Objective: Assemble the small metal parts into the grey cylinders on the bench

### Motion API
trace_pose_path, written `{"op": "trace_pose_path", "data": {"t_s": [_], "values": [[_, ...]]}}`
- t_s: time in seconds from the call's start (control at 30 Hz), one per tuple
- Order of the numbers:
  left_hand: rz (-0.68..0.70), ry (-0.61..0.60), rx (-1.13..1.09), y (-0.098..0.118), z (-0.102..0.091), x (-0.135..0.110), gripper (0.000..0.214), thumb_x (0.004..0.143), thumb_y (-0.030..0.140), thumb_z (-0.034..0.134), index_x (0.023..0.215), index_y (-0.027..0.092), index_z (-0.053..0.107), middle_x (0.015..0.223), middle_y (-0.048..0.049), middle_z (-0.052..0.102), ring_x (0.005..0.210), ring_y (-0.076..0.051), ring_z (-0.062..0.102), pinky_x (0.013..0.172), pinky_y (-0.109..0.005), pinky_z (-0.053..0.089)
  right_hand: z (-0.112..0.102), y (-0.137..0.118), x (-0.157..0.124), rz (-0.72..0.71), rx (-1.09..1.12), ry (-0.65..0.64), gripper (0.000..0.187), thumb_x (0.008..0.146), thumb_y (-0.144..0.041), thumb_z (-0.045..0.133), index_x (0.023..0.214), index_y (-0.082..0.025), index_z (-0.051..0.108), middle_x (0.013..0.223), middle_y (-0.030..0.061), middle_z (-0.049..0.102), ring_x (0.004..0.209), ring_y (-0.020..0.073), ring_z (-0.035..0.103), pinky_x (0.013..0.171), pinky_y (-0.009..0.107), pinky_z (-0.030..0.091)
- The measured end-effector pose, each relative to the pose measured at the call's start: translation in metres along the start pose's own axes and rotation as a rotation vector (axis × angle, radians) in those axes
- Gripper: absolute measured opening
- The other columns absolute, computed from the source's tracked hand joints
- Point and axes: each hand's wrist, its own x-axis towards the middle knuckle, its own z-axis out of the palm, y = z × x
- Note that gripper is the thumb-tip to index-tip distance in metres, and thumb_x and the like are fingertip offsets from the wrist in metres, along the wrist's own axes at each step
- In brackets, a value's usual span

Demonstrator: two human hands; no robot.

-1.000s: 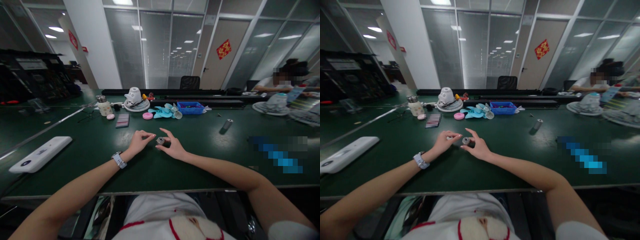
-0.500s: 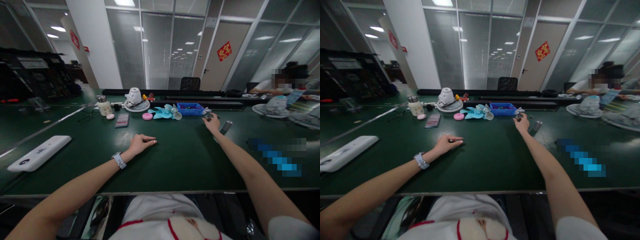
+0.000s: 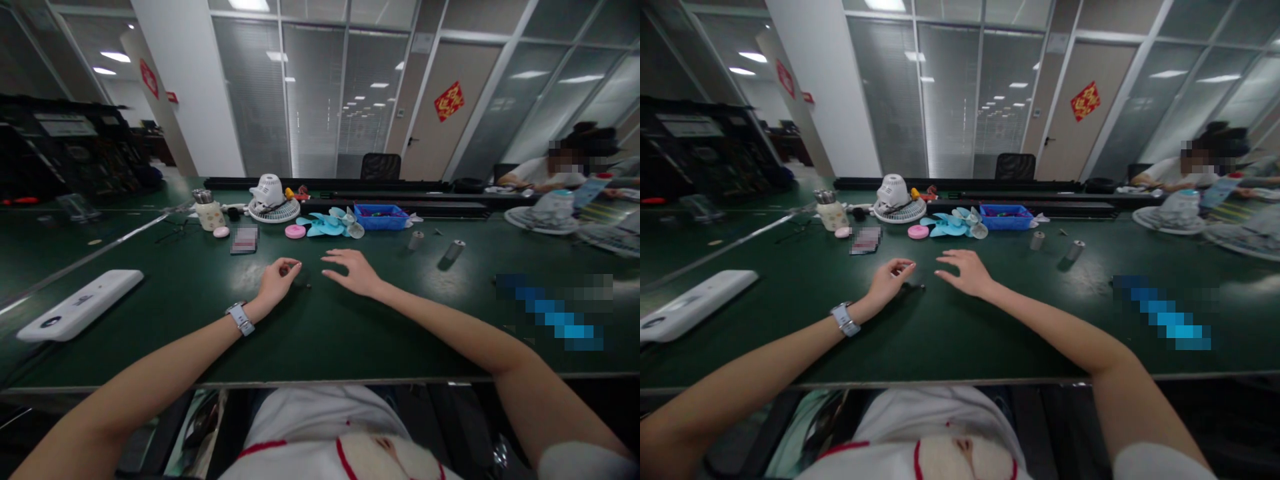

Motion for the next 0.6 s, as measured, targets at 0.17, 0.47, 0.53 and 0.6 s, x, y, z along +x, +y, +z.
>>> {"op": "trace_pose_path", "data": {"t_s": [0.17, 0.47, 0.53, 0.6], "values": [[0.034, -0.010, -0.016, -0.001, 0.002, 0.000, 0.037, 0.082, 0.049, 0.060, 0.095, 0.016, 0.071, 0.083, -0.0057, 0.071, 0.074, -0.018, 0.061, 0.065, -0.029, 0.046, 0.038, -0.038, 0.008, 0.020, 0.000, -0.150, 0.035, 0.090, -0.045, 0.063, 0.118, -0.026, 0.072, 0.135, 0.0087, 0.062, 0.126, 0.0272, 0.055, 0.103, 0.046, 0.041], [0.023, -0.041, 0.024, 0.004, 0.000, -0.001, 0.036, 0.083, 0.049, 0.059, 0.096, 0.017, 0.071, 0.079, -0.0041, 0.067, 0.074, -0.019, 0.059, 0.065, -0.029, 0.043, -0.017, 0.043, 0.002, 0.227, -0.034, 0.171, 0.025, 0.094, -0.039, 0.058, 0.103, -0.025, 0.077, 0.109, 0.0040, 0.074, 0.102, 0.0218, 0.067, 0.091, 0.036, 0.049], [0.022, -0.054, 0.024, 0.002, 0.001, -0.001, 0.036, 0.083, 0.049, 0.059, 0.098, 0.018, 0.070, 0.079, -0.0036, 0.066, 0.075, -0.018, 0.059, 0.064, -0.029, 0.043, -0.048, 0.087, -0.006, 0.430, -0.198, 0.346, 0.029, 0.094, -0.038, 0.055, 0.105, -0.021, 0.077, 0.110, 0.0077, 0.074, 0.102, 0.0251, 0.066, 0.089, 0.037, 0.048], [0.023, -0.059, 0.030, 0.001, 0.001, -0.001, 0.036, 0.083, 0.049, 0.060, 0.098, 0.018, 0.070, 0.080, -0.0032, 0.066, 0.074, -0.018, 0.059, 0.064, -0.029, 0.042, -0.076, 0.128, -0.018, 0.630, -0.351, 0.430, 0.031, 0.093, -0.036, 0.055, 0.107, -0.018, 0.076, 0.112, 0.0112, 0.073, 0.103, 0.0280, 0.065, 0.088, 0.038, 0.047]]}}
